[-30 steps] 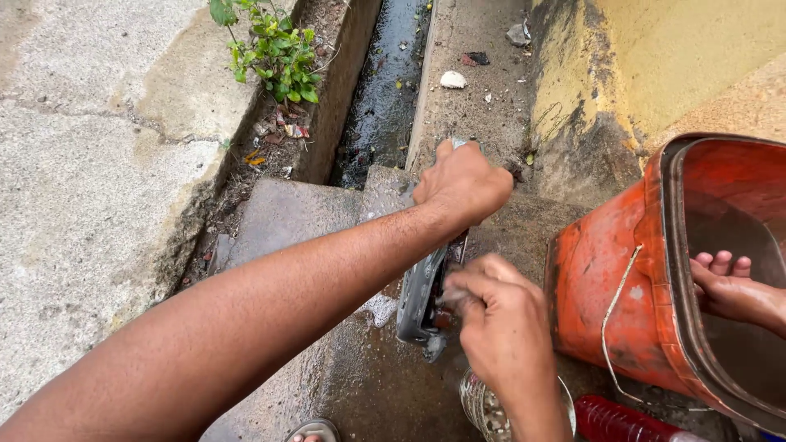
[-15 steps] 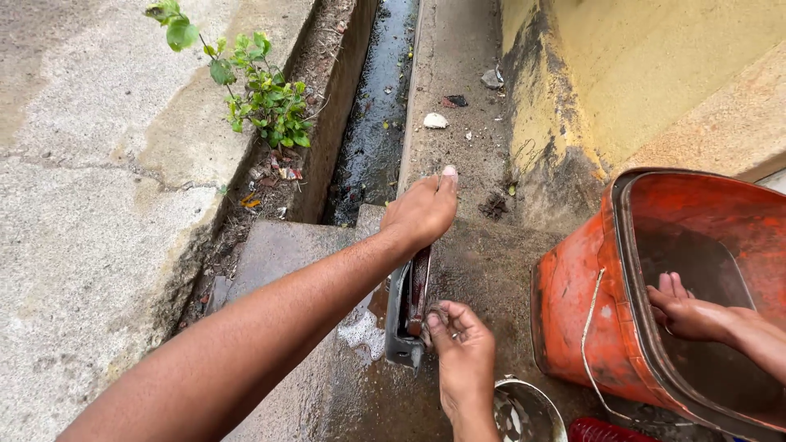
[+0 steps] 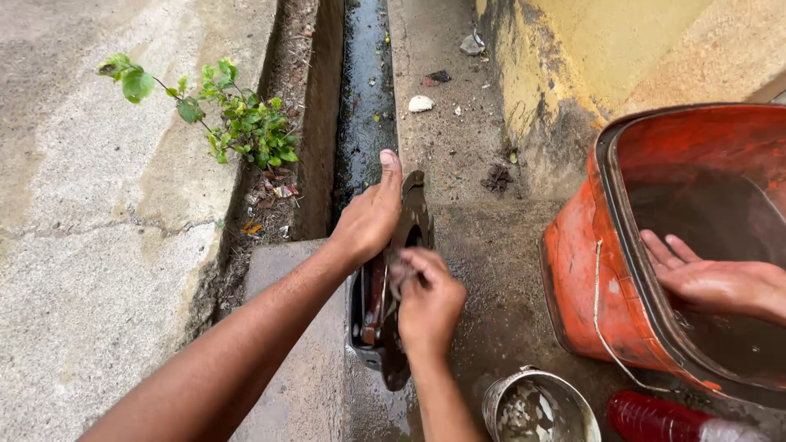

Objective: Cleaning a car's clutch pressure plate using a spray bottle and a cloth.

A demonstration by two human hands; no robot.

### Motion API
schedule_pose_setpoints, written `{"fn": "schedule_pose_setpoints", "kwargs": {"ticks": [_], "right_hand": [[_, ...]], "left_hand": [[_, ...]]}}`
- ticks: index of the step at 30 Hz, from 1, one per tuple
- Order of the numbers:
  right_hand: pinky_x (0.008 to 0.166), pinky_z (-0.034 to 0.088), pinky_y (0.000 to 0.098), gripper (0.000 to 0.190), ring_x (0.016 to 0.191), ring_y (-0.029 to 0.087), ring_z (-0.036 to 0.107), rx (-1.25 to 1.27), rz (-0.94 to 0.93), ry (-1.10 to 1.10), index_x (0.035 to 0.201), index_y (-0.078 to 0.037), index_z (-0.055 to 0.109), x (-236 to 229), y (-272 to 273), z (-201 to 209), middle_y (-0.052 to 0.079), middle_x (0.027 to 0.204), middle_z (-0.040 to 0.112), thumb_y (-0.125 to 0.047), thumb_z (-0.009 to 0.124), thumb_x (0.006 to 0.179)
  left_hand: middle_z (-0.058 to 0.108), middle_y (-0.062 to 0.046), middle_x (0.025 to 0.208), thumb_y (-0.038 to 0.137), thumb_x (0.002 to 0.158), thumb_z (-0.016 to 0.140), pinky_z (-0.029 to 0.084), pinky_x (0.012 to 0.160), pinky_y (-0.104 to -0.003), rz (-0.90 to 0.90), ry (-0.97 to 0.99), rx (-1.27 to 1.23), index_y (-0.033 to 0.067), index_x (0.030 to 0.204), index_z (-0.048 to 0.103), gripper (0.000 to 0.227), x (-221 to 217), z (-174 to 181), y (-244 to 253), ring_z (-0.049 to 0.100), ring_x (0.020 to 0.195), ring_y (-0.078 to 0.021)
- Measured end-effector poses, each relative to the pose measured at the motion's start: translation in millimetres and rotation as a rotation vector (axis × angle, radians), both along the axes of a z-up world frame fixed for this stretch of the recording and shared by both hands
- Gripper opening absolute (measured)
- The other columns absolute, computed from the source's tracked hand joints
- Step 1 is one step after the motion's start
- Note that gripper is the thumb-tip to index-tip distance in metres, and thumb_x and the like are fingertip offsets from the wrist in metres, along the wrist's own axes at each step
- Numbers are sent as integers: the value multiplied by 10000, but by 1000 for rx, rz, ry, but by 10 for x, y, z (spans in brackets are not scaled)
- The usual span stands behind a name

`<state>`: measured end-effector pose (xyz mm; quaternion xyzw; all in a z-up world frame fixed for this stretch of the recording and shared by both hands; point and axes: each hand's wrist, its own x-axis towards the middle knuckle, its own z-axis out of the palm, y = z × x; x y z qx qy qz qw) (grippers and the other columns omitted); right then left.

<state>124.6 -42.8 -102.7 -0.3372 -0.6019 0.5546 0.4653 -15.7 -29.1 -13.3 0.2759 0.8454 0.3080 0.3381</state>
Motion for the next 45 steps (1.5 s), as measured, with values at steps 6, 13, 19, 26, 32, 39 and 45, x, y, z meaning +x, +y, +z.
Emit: {"fn": "schedule_pose_setpoints", "kwargs": {"ticks": [6,13,19,26,32,39,45], "right_hand": [[672,540,258,181,758,112,660,-231,-112,-74,1064,13,738,-47,295,-23,49,872,724,73,676,904],[693,556,246,165,774,104,671,-215,-164,148,1064,18,718,-76,576,-15,43,881,741,58,640,924],[841,637,271,299,1012,149,730,-67,-231,112,1053,37,731,-16,-165,139,114,1064,730,125,593,803],[780,556,279,201,880,162,686,-170,-238,58,1064,41,748,-142,376,267,102,983,743,77,667,883],[815,593,281,188,895,145,710,33,-218,140,1007,52,732,9,-123,163,79,975,731,98,644,847],[731,586,291,167,824,172,738,-287,-389,28,1018,-5,766,-81,625,-82,77,937,779,51,661,901],[861,613,334,282,970,223,751,127,-363,49,1087,34,738,-85,-186,-160,122,1052,751,93,635,831]], "left_hand": [[719,-167,1221,699,863,417,477,1025,-392,-268,162,151,152,1349,654,769,197,207,59,668,1197,-338],[651,-160,1357,654,999,254,433,1076,-381,-388,141,207,145,1413,578,732,246,10,-65,573,1323,-332],[601,-163,1442,657,1006,119,369,1146,-375,-471,227,313,113,1458,530,818,299,254,-122,513,1381,-358],[572,-147,1498,698,955,46,345,1162,-395,-453,213,310,121,1485,510,910,371,276,-490,491,1410,-362],[500,-162,1547,705,965,75,345,1165,-390,-483,275,342,103,1516,462,903,333,162,-559,445,1439,-361],[497,-145,1565,148,681,649,326,1176,-360,-598,353,378,58,1431,553,762,467,322,-598,466,1452,-307],[552,-75,1549,47,591,606,353,1163,-318,-462,190,307,87,1408,593,818,374,264,-718,518,1436,-212]]}}
